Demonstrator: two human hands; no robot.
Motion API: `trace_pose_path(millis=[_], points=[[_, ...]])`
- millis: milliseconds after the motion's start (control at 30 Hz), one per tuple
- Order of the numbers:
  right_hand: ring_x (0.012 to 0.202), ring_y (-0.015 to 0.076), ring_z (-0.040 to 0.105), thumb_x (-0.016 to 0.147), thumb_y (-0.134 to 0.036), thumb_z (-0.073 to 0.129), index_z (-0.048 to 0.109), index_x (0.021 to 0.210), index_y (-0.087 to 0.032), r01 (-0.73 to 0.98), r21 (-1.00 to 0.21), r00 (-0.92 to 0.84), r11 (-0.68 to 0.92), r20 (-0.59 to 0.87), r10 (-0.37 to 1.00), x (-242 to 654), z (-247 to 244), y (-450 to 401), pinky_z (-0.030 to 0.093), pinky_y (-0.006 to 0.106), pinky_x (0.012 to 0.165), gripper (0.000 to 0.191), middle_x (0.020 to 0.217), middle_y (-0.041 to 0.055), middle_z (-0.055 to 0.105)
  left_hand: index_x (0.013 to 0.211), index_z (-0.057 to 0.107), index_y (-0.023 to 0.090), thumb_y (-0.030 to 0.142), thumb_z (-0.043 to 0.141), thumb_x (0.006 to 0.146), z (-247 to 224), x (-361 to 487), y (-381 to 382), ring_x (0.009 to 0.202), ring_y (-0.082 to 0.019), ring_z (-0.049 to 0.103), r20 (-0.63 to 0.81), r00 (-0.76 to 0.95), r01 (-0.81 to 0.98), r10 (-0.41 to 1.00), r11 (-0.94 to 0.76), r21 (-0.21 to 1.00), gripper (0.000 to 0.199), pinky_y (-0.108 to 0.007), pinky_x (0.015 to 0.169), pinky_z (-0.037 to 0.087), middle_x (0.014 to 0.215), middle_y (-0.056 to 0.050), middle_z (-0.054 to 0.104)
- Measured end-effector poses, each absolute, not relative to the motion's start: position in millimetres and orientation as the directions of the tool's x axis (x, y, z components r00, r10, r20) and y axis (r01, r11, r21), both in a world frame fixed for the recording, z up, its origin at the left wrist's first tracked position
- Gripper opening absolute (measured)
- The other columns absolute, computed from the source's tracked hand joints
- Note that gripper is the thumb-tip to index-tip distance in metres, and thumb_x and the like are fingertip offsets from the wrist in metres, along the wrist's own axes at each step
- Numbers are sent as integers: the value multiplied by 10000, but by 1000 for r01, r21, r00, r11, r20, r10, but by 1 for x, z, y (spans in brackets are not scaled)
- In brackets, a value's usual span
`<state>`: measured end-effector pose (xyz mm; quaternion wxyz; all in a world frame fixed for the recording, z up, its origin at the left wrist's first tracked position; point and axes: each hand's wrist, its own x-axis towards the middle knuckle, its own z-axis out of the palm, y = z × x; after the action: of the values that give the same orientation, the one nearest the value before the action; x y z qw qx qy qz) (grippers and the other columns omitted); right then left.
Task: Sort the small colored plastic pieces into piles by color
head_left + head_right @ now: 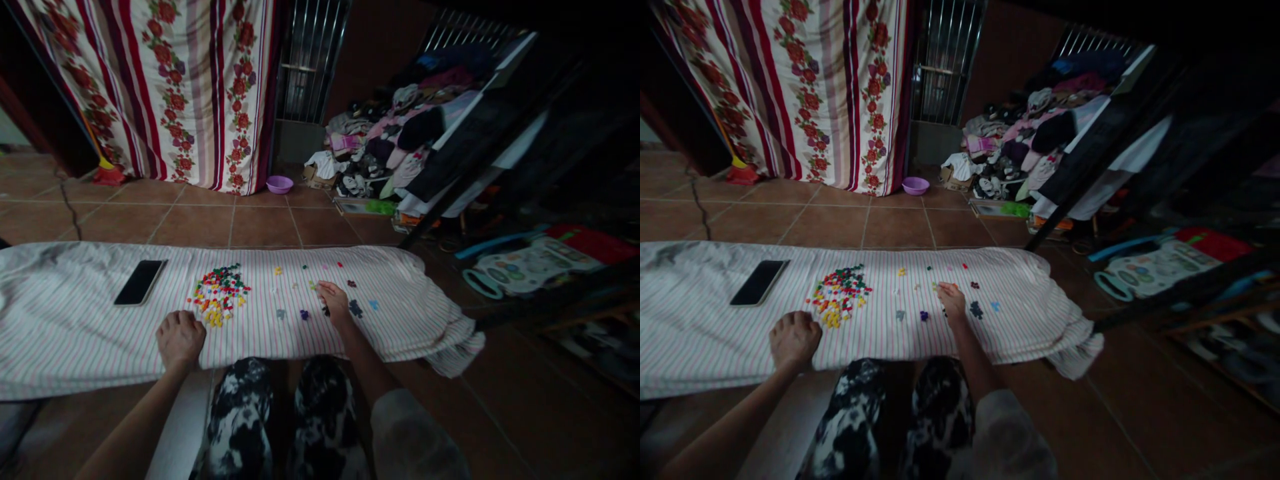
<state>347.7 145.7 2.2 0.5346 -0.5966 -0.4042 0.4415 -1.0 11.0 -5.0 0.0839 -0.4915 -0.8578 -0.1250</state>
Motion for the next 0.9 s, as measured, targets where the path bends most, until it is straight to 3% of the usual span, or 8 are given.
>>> trace_pose_path(millis=[200, 333, 600, 767, 900], points=[[629, 188, 614, 609, -527, 679, 701, 840, -179, 191, -978, 224, -89, -45, 974, 363, -4, 120, 455, 301, 587, 418, 669, 40, 679, 1007, 594, 134, 296, 359, 861, -3, 0, 11, 999, -294, 537, 262, -512, 859, 818, 498, 123, 321, -403, 847, 360, 1016, -158, 598], [798, 200, 670, 739, -407, 592, 712, 896, -210, 365, -931, 77, 6, 37, 996, 343, -14, 90, 504, 316, 733, 279, 873, 52, 735, 1026, 595, 127, 308, 339, 865, -2, 1, 11, 1011, -293, 533, 234, -519, 855, 822, 504, 124, 352, -401, 848, 357, 1031, -161, 592], [843, 154, 677, 825, -186, 569, 714, 931, -240, 755, -654, -45, 51, 25, 999, 287, -20, 51, 460, 239, 792, 187, 934, 15, 741, 1030, 608, 121, 300, 360, 859, -6, -1, 10, 1017, -293, 534, 251, -517, 856, 818, 505, 115, 351, -398, 865, 359, 1039, -162, 597], [885, 154, 657, 859, -158, 549, 692, 950, -229, 853, -519, -18, 53, 71, 997, 272, -18, 54, 419, 230, 759, 184, 978, 28, 727, 1014, 609, 121, 302, 374, 857, -8, -3, 11, 1013, -298, 535, 263, -509, 859, 819, 500, 107, 336, -399, 861, 359, 1032, -164, 601], [923, 161, 644, 855, -135, 540, 662, 1006, -217, 856, -513, -21, 66, 91, 996, 267, -19, 57, 418, 241, 778, 210, 993, 37, 714, 1008, 602, 127, 307, 372, 860, -11, -4, 11, 1011, -297, 538, 278, -502, 862, 819, 499, 87, 327, -391, 859, 357, 1019, -149, 602]])
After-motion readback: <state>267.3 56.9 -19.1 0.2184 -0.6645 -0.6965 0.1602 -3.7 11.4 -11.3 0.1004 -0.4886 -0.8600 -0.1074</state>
